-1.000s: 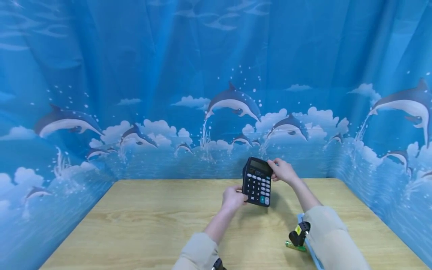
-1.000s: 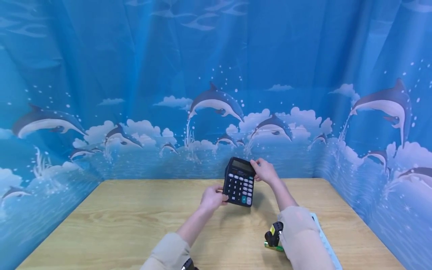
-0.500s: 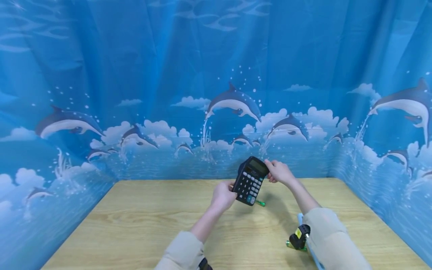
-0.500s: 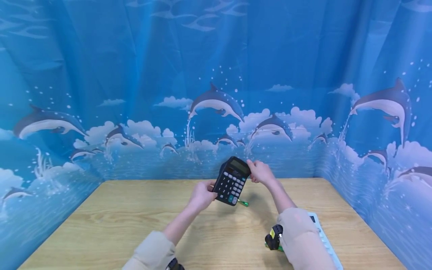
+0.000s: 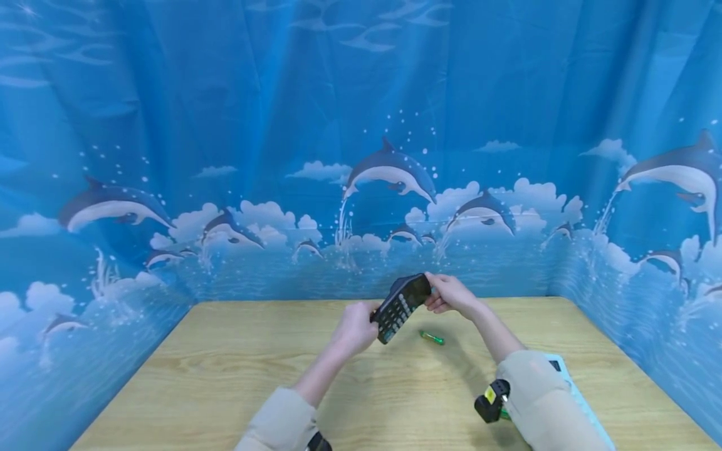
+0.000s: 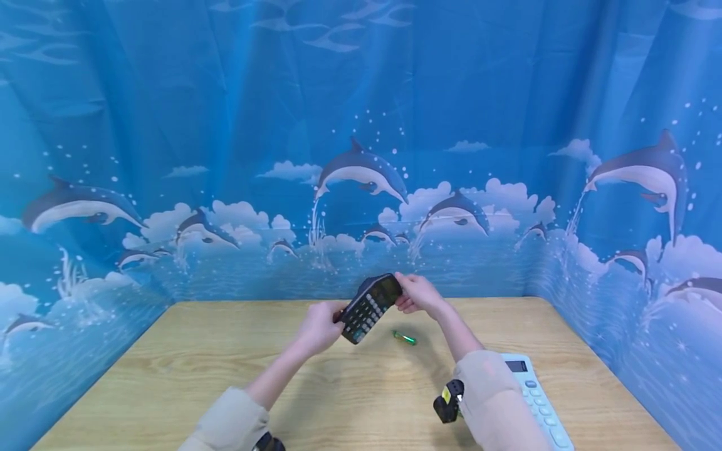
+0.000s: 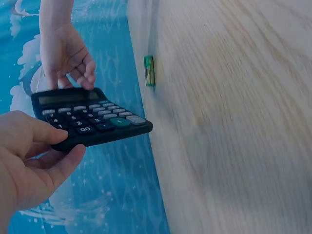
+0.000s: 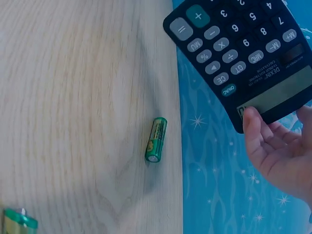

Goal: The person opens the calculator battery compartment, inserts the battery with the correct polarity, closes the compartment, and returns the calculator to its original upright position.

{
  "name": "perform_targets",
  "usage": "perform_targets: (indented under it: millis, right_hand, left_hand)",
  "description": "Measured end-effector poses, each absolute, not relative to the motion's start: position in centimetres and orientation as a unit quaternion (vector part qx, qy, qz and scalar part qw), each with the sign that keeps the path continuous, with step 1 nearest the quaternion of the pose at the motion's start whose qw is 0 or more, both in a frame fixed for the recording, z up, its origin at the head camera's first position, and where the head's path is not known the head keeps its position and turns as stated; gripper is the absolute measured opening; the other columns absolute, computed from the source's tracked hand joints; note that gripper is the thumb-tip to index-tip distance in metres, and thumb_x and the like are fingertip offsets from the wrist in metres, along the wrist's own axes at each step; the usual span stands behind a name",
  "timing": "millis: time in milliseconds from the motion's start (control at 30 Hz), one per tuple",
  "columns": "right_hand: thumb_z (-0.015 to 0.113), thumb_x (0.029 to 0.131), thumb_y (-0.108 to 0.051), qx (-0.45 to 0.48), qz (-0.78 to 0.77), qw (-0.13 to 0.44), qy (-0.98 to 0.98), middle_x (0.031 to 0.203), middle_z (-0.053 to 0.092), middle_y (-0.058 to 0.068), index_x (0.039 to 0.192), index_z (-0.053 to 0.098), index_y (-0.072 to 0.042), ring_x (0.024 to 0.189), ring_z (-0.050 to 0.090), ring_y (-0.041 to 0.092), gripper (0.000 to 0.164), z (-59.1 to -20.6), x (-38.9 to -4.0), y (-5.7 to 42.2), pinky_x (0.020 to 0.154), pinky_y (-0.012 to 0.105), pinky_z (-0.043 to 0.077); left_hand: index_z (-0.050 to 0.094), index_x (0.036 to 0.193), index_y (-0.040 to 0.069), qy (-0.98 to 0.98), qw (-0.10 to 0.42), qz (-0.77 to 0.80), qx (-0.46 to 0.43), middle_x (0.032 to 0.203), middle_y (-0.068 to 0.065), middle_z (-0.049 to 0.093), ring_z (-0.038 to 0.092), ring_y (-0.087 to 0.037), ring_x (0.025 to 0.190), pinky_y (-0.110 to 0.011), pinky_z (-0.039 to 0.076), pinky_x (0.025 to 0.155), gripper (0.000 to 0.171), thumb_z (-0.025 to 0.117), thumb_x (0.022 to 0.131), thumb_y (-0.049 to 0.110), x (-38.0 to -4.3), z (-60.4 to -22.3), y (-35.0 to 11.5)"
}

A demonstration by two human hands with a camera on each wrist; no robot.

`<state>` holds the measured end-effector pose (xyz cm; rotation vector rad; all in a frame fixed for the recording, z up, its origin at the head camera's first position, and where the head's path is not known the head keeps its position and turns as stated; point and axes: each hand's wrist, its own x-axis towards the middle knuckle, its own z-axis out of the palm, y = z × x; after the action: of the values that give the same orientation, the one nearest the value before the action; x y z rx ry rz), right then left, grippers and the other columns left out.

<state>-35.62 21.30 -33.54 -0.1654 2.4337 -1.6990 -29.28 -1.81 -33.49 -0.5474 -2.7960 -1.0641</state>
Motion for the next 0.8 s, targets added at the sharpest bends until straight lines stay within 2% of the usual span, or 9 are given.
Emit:
perform_targets:
  millis: [133, 300, 500, 567, 633, 733, 800]
  right_hand:
    - [0.034, 0.101, -0.035, -0.054, -0.59, 0.113, 0.798, 0.076, 0.061, 0.008, 0.132, 0.035, 0.011, 0.062, 0.059, 0.012, 0.056, -33.7, -35.5, 20.7, 0.06, 0.027, 0.052]
    - [0.032, 0.101, -0.023, -0.053, -0.614, 0.135, 0.776, 0.079, 0.06, 0.009, 0.137, 0.024, 0.014, 0.063, 0.057, 0.012, 0.051, -33.8, -35.4, 20.2, 0.063, 0.027, 0.052]
    - [0.037, 0.1, -0.016, -0.053, -0.64, 0.16, 0.749, 0.079, 0.06, 0.007, 0.136, 0.029, 0.012, 0.062, 0.057, 0.008, 0.046, -33.9, -34.9, 19.4, 0.06, 0.023, 0.05]
    - [0.04, 0.099, -0.016, -0.049, -0.65, 0.16, 0.741, 0.088, 0.061, 0.012, 0.137, 0.029, 0.011, 0.066, 0.058, 0.009, 0.047, -33.9, -34.7, 19.1, 0.062, 0.024, 0.051]
    - [0.043, 0.099, -0.015, -0.047, -0.656, 0.157, 0.736, 0.105, 0.058, 0.02, 0.139, 0.026, 0.01, 0.074, 0.06, 0.013, 0.05, -33.8, -34.6, 18.9, 0.065, 0.025, 0.051]
    - [0.045, 0.098, -0.012, -0.049, -0.674, 0.158, 0.72, 0.13, 0.041, 0.031, 0.141, 0.02, 0.01, 0.099, 0.059, 0.025, 0.054, -33.9, -34.3, 18.5, 0.081, 0.033, 0.05]
    - [0.045, 0.097, -0.009, -0.051, -0.689, 0.159, 0.705, 0.138, 0.032, 0.032, 0.141, 0.017, 0.011, 0.109, 0.054, 0.029, 0.056, -34.0, -34.1, 18.2, 0.088, 0.037, 0.046]
  left_hand:
    - [0.063, 0.115, 0.001, -0.924, 0.072, -0.305, -0.219, 0.103, -0.015, 0.064, 0.061, -0.028, 0.095, -0.036, 0.052, 0.072, 0.039, 0.052, 0.08, -0.012, -29.3, -33.3, -3.1]
    - [0.063, 0.114, -0.001, -0.92, 0.123, -0.251, -0.275, 0.097, -0.015, 0.061, 0.059, -0.029, 0.09, -0.036, 0.052, 0.072, 0.037, 0.054, 0.081, -0.012, -29.3, -33.2, -4.6]
    - [0.064, 0.109, -0.001, -0.908, 0.199, -0.157, -0.333, 0.087, -0.011, 0.058, 0.059, -0.025, 0.079, -0.032, 0.051, 0.066, 0.03, 0.059, 0.081, -0.01, -28.7, -33.6, -5.7]
    - [0.065, 0.109, -0.001, -0.901, 0.224, -0.138, -0.344, 0.085, -0.011, 0.058, 0.058, -0.023, 0.077, -0.031, 0.05, 0.065, 0.031, 0.059, 0.08, -0.011, -28.3, -33.8, -6.0]
    - [0.065, 0.107, -0.003, -0.893, 0.248, -0.129, -0.353, 0.084, -0.011, 0.058, 0.056, -0.022, 0.075, -0.031, 0.049, 0.064, 0.032, 0.059, 0.077, -0.012, -28.0, -34.1, -6.3]
    - [0.065, 0.101, -0.005, -0.884, 0.278, -0.123, -0.355, 0.082, -0.013, 0.056, 0.055, -0.024, 0.074, -0.033, 0.048, 0.065, 0.029, 0.059, 0.075, -0.013, -27.7, -34.5, -6.7]
    - [0.064, 0.097, -0.005, -0.883, 0.292, -0.126, -0.346, 0.081, -0.013, 0.055, 0.053, -0.025, 0.074, -0.034, 0.047, 0.065, 0.026, 0.059, 0.073, -0.014, -27.6, -34.8, -6.9]
